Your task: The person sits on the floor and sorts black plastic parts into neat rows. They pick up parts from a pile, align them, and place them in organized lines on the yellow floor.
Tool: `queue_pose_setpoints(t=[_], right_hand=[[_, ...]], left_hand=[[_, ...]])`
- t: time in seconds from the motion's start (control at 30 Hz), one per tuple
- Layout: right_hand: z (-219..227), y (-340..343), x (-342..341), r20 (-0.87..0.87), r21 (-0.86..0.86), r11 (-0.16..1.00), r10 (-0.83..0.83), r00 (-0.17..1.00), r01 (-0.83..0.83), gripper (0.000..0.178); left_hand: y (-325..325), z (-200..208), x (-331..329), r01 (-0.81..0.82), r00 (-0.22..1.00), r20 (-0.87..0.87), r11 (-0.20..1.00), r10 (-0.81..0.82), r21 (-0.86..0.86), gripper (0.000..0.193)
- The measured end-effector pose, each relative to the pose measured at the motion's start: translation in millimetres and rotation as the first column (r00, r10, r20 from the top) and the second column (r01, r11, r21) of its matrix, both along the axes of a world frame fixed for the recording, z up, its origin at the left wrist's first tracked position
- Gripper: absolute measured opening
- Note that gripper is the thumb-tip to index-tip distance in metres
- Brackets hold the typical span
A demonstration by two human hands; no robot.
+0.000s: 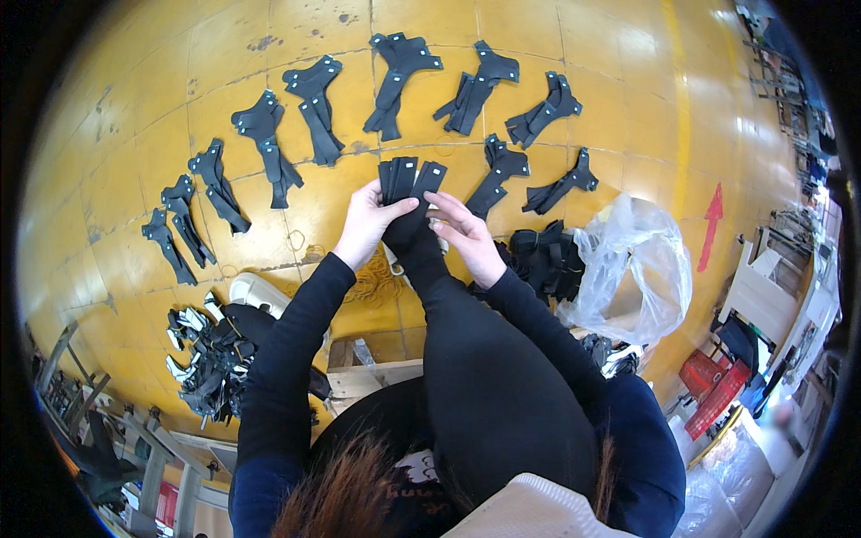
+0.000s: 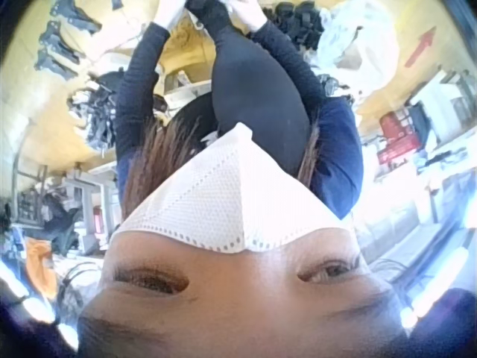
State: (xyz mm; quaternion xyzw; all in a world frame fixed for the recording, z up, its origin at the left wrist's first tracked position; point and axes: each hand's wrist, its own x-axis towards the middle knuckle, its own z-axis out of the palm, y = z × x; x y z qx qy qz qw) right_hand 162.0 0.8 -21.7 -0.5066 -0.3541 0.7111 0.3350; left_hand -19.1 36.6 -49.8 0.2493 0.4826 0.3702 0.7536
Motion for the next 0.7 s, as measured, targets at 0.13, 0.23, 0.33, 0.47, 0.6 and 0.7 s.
queue_pose_setpoints(t=[0.13, 0.23, 0.33, 0.47, 0.6, 0.7], right_hand=[[1, 5, 12, 0.0, -0.01, 1.0, 0.023, 1.0, -0.023, 0.04], [1, 7, 10, 0.015, 0.013, 1.0, 0.0, 1.0, 0.0, 0.04], [-4, 5, -3, -0.028, 0.008, 1.0, -0.017, 0.999, 0.017, 0.044], [-6, 1, -11, -0.042, -0.039, 0.987, 0.157, 0.987, -0.159, 0.063], [-23, 0, -16, 0.449, 0.09, 0.671, 0.632, 0.632, -0.736, 0.062], [-27, -14, -34, 0.443, -0.014, 0.554, 0.75, 0.492, -0.832, 0.062]], left_hand=[[2, 1, 6, 0.001, 1.0, 0.031, 1.0, 0.0, -0.02, 0.026], [0, -4, 3, -0.002, 0.998, 0.055, 1.0, 0.003, -0.021, 0.025], [-6, 1, -4, -0.014, 1.0, 0.022, 0.999, 0.013, 0.038, 0.027], [0, 1, -23, -0.024, 0.999, -0.039, 0.995, 0.028, 0.092, 0.038], [41, -1, -108, -0.137, 0.96, -0.216, 0.972, 0.178, 0.19, 0.028], [29, -10, -225, -0.182, 0.677, -0.653, 0.937, 0.338, 0.297, 0.034]])
